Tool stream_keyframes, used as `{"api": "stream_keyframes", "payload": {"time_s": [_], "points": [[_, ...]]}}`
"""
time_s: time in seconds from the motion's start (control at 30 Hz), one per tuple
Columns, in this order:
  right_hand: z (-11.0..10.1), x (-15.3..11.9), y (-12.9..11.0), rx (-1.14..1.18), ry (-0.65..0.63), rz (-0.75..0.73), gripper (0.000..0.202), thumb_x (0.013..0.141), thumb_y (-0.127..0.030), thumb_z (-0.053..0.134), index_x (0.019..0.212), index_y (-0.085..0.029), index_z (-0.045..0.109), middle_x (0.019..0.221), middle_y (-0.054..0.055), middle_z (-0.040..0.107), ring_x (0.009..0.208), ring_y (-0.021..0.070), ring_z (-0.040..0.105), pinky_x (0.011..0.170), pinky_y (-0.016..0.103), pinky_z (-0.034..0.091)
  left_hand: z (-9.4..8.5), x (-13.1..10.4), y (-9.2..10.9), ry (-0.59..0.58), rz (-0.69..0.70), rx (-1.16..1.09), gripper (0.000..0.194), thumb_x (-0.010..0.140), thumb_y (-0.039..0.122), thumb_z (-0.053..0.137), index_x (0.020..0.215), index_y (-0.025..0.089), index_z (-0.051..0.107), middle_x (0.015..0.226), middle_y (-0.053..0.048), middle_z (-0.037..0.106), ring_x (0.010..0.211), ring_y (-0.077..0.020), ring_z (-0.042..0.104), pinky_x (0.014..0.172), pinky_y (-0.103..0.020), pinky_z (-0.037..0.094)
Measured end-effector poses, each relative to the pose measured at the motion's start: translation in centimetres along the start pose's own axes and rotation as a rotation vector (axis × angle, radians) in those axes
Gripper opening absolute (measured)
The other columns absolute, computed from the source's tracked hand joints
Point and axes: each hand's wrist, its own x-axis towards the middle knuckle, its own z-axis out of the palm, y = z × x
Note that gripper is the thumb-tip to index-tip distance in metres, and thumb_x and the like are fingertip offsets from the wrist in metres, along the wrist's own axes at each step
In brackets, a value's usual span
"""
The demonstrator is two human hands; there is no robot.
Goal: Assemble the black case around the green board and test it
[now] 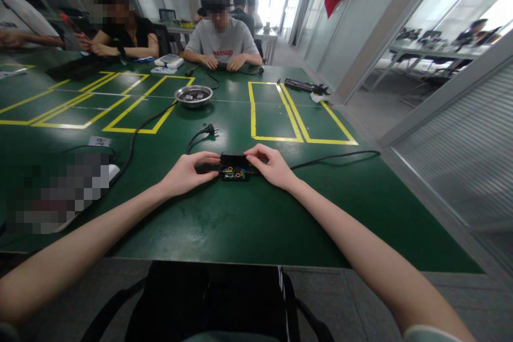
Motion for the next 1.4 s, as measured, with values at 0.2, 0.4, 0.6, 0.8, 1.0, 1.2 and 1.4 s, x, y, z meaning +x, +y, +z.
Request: {"api": "stream_keyframes", "payload": {"time_s": [0.2,0.4,0.6,0.8,1.0,1.2,1.4], "points": [[0.1,0.1,-0.1,0.019,-0.012,-0.021,0.024,0.092,-0.044,0.069,0.088,-0.021,0.07,0.091,0.005,0.075,0.084,0.0208,0.07,0.079,0.037,0.059,-0.2,0.0,0.1,0.01,0.02,0.078,0.032,0.085,0.025,0.072,0.116,0.019,0.067,0.106,-0.006,0.081,0.101,-0.0224,0.077,0.1,-0.04,0.058],[0.0,0.0,-0.7,0.045,-0.046,-0.007,0.016,0.089,-0.037,0.071,0.091,-0.021,0.07,0.09,0.004,0.074,0.083,0.0198,0.07,0.081,0.037,0.06,-0.3,0.1,0.4,0.002,0.041,0.072,0.026,0.085,0.025,0.07,0.11,0.019,0.066,0.102,-0.005,0.08,0.098,-0.0211,0.076,0.099,-0.038,0.058],[-0.1,-0.2,-1.5,0.002,-0.121,-0.036,0.016,0.087,-0.034,0.07,0.096,-0.022,0.077,0.096,0.006,0.074,0.089,0.021,0.07,0.081,0.037,0.062,-0.2,0.0,0.2,0.006,0.054,0.061,0.017,0.085,0.027,0.069,0.1,0.019,0.068,0.1,-0.005,0.078,0.094,-0.021,0.075,0.095,-0.038,0.06],[-0.1,-0.3,-1.3,0.013,-0.156,-0.096,0.012,0.085,-0.029,0.072,0.093,-0.021,0.076,0.093,0.005,0.069,0.085,0.0192,0.068,0.081,0.037,0.061,-0.1,0.0,-0.1,0.007,0.039,0.106,0.014,0.086,0.027,0.069,0.096,0.018,0.071,0.097,-0.004,0.078,0.09,-0.0203,0.073,0.093,-0.037,0.059],[-0.2,-0.2,-1.0,-0.039,-0.189,-0.187,0.008,0.082,-0.023,0.075,0.089,-0.022,0.074,0.093,0.005,0.068,0.091,0.0213,0.067,0.085,0.04,0.058,0.0,0.1,-0.2,0.009,0.045,0.116,0.013,0.085,0.025,0.068,0.094,0.018,0.074,0.095,-0.005,0.079,0.089,-0.0209,0.073,0.089,-0.036,0.059],[-0.4,-0.2,-1.1,-0.097,-0.215,-0.209,0.008,0.081,-0.022,0.073,0.089,-0.023,0.073,0.094,0.004,0.066,0.091,0.0218,0.064,0.085,0.041,0.056,0.0,0.0,-0.2,0.009,0.064,0.109,0.013,0.085,0.025,0.069,0.094,0.019,0.075,0.096,-0.005,0.079,0.09,-0.0213,0.074,0.091,-0.037,0.059],[-0.5,-0.2,-1.6,-0.148,-0.247,-0.219,0.013,0.082,-0.02,0.07,0.094,-0.023,0.073,0.094,0.004,0.063,0.089,0.021,0.062,0.085,0.04,0.055,0.0,0.1,-0.2,0.004,0.077,0.123,0.013,0.085,0.024,0.068,0.094,0.02,0.076,0.097,-0.005,0.08,0.091,-0.0213,0.074,0.091,-0.037,0.059]]}}
